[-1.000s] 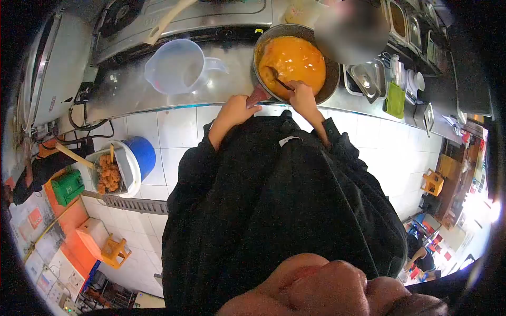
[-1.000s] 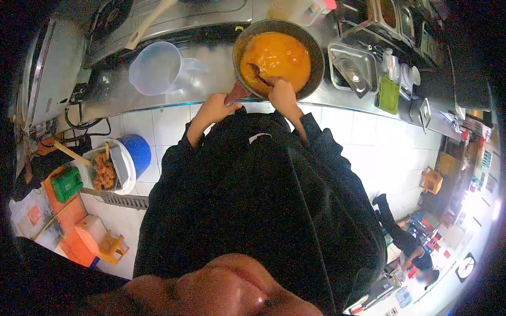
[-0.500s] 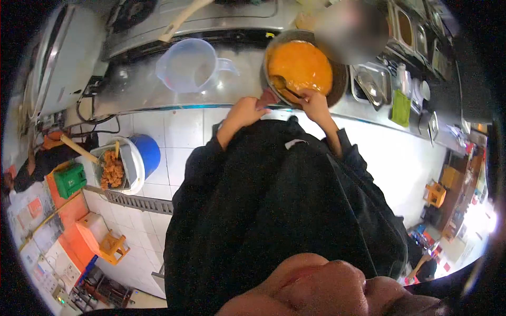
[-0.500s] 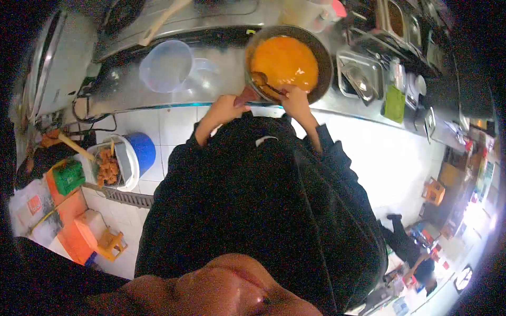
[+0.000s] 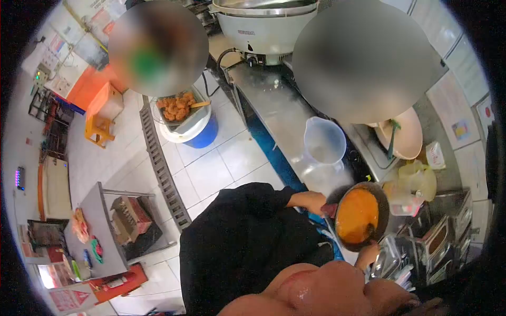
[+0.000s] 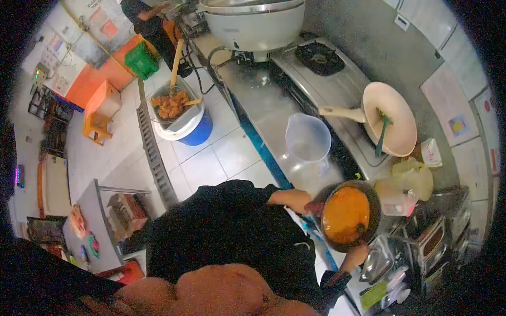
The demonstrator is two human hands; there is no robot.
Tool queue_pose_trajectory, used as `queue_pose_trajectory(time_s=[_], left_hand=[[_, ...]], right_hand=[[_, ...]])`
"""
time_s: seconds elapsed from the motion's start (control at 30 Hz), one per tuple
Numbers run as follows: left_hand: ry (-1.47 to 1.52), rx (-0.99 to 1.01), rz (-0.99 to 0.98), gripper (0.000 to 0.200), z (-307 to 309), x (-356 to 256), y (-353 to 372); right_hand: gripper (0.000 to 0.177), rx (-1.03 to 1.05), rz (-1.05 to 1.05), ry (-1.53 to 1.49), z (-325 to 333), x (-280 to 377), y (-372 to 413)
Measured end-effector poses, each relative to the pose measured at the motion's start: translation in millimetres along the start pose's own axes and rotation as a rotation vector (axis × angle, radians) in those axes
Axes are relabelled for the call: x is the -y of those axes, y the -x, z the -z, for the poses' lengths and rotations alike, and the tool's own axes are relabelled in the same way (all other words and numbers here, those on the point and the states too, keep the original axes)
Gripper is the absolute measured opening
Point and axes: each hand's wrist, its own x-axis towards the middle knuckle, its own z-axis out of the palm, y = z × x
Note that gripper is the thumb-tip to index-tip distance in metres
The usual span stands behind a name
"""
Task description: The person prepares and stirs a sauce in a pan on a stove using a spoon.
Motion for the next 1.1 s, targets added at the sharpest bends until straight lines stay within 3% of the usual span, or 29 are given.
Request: queue_pose_trajectory(time_s=[0.07, 0.13, 0.33, 0.47, 0.57, 0.63, 0.73, 0.77, 0.83, 0.87, 0.9, 0.97, 1.1], left_hand=[[-0.001, 0.044, 0.057, 0.035, 10.5, -10.9, 6.9], [-0.011, 0.053, 0.088, 0.036, 19.6, -20.3, 12.0], [-0.018, 0.013, 0.066, 0.043, 11.8, -15.1, 11.3], [-0.020, 0.062, 0.084, 0.046, 20.6, -22.8, 14.3], [-0.055, 0.082, 0.078, 0.045, 12.2, -13.1, 7.5], [-0.064, 0.040, 0.085, 0.045, 6.1, -6.1, 3.3], [-0.035, 0.051, 0.101, 0.044, 16.3, -17.8, 9.3], [-0.006, 0.103, 0.111, 0.043, 21.5, -22.0, 12.6], [-0.001, 0.087, 0.100, 0.041, 12.4, -12.7, 7.8], [-0.029, 0.076, 0.102, 0.041, 4.7, -4.9, 1.5], [-0.057, 0.067, 0.104, 0.041, -1.3, -0.2, 0.1], [-0.009, 0.172, 0.218, 0.042, 12.6, -12.6, 5.8], [-0.021, 0.052, 0.100, 0.044, 5.3, -6.9, 5.6]], right_hand=[[0.021, -0.054, 0.070, 0.012, 6.8, 1.6, 7.8], [0.017, 0.139, 0.105, 0.083, 38.2, 20.2, 25.5], [0.014, 0.407, 0.138, 0.110, 43.6, 39.6, 36.2], [0.019, 0.356, 0.280, 0.014, 9.8, 51.2, 38.8], [0.018, 0.195, 0.129, -0.114, 3.8, 83.8, 46.9], [0.020, 0.231, 0.404, -0.172, 5.2, 99.8, 42.3], [0.022, 0.129, 0.257, -0.210, 27.1, 127.6, 51.6], [0.022, 0.135, 0.257, -0.212, 21.2, 123.3, 49.4], [0.023, -0.074, 0.323, -0.329, 1.4, 106.4, 34.3], [0.025, -0.070, 0.192, -0.281, -3.7, 99.4, 28.5], [0.025, -0.060, 0.187, -0.280, -3.9, 90.3, 21.4], [0.026, -0.203, 0.098, -0.223, -4.7, 71.0, 4.1], [0.026, -0.170, 0.056, -0.232, -23.7, 35.6, -6.7]])
